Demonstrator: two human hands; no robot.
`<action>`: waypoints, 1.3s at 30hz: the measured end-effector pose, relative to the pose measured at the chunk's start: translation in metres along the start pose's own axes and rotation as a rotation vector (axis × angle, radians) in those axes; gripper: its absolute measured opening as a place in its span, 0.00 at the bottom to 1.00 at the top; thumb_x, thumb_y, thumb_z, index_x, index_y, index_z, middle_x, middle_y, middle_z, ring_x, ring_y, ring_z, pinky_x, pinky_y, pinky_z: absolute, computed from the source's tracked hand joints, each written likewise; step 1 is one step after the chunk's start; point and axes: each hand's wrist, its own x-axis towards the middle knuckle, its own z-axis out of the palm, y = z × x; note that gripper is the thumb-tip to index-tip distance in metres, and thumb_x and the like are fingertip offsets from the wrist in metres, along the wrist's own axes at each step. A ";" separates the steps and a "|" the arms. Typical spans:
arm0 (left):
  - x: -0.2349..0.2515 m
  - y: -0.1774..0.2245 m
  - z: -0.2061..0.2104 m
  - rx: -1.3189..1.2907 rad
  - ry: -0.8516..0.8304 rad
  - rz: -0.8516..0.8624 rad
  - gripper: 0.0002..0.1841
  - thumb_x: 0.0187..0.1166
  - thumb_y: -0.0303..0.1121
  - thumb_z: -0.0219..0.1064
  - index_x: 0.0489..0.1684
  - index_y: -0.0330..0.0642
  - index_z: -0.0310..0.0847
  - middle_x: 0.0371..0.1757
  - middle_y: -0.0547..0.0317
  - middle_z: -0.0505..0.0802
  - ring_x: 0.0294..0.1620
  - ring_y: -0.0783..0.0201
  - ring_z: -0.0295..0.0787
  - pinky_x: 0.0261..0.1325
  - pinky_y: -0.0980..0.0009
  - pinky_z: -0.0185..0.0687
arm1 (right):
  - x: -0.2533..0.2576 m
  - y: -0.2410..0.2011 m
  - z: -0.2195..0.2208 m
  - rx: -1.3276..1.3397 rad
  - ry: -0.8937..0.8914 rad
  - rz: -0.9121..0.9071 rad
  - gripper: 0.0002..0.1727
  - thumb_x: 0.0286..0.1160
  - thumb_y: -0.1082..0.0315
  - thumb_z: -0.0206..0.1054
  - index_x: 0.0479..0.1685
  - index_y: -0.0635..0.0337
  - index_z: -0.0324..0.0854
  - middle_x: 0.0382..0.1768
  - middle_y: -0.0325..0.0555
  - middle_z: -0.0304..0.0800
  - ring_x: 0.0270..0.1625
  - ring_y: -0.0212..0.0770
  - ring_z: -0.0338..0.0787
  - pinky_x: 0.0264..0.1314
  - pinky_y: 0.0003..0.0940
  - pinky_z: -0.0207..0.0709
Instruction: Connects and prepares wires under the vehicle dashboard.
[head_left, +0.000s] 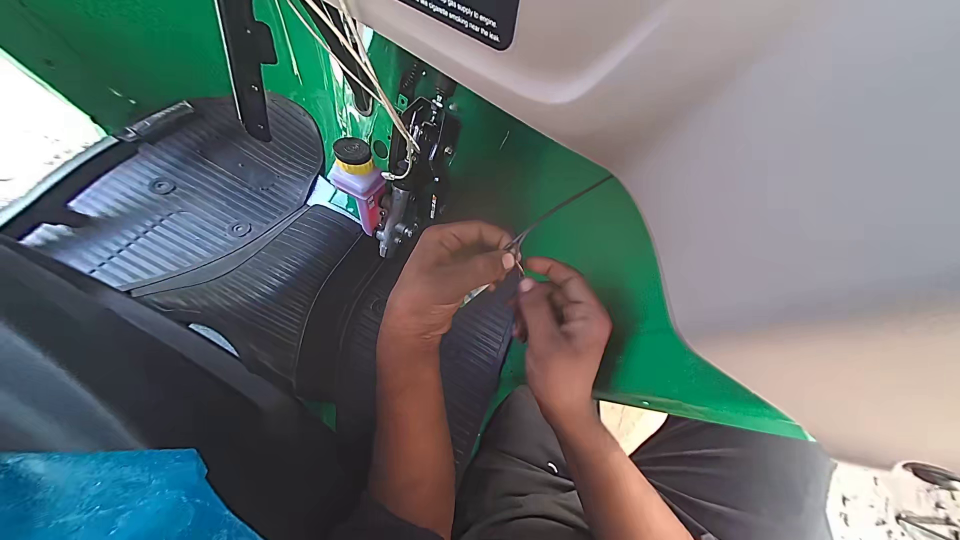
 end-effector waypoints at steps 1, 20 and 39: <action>0.002 -0.001 0.000 -0.015 0.007 -0.011 0.05 0.75 0.28 0.69 0.39 0.37 0.89 0.34 0.58 0.91 0.30 0.69 0.86 0.35 0.74 0.86 | 0.000 0.005 0.000 -0.236 0.058 -0.216 0.15 0.73 0.77 0.70 0.58 0.66 0.84 0.30 0.40 0.90 0.23 0.29 0.86 0.22 0.22 0.83; 0.000 0.000 -0.003 -0.006 -0.008 -0.012 0.05 0.77 0.30 0.70 0.40 0.37 0.89 0.34 0.55 0.92 0.31 0.67 0.86 0.35 0.74 0.85 | 0.008 -0.017 0.001 0.478 -0.065 0.432 0.14 0.89 0.68 0.57 0.45 0.67 0.86 0.19 0.44 0.77 0.17 0.31 0.73 0.22 0.24 0.72; -0.004 0.004 0.001 -0.029 -0.005 -0.040 0.06 0.79 0.28 0.68 0.43 0.35 0.89 0.35 0.54 0.92 0.33 0.67 0.87 0.36 0.74 0.87 | 0.019 -0.005 -0.004 1.007 -0.262 0.782 0.13 0.84 0.60 0.59 0.33 0.58 0.80 0.17 0.36 0.70 0.16 0.31 0.70 0.22 0.26 0.69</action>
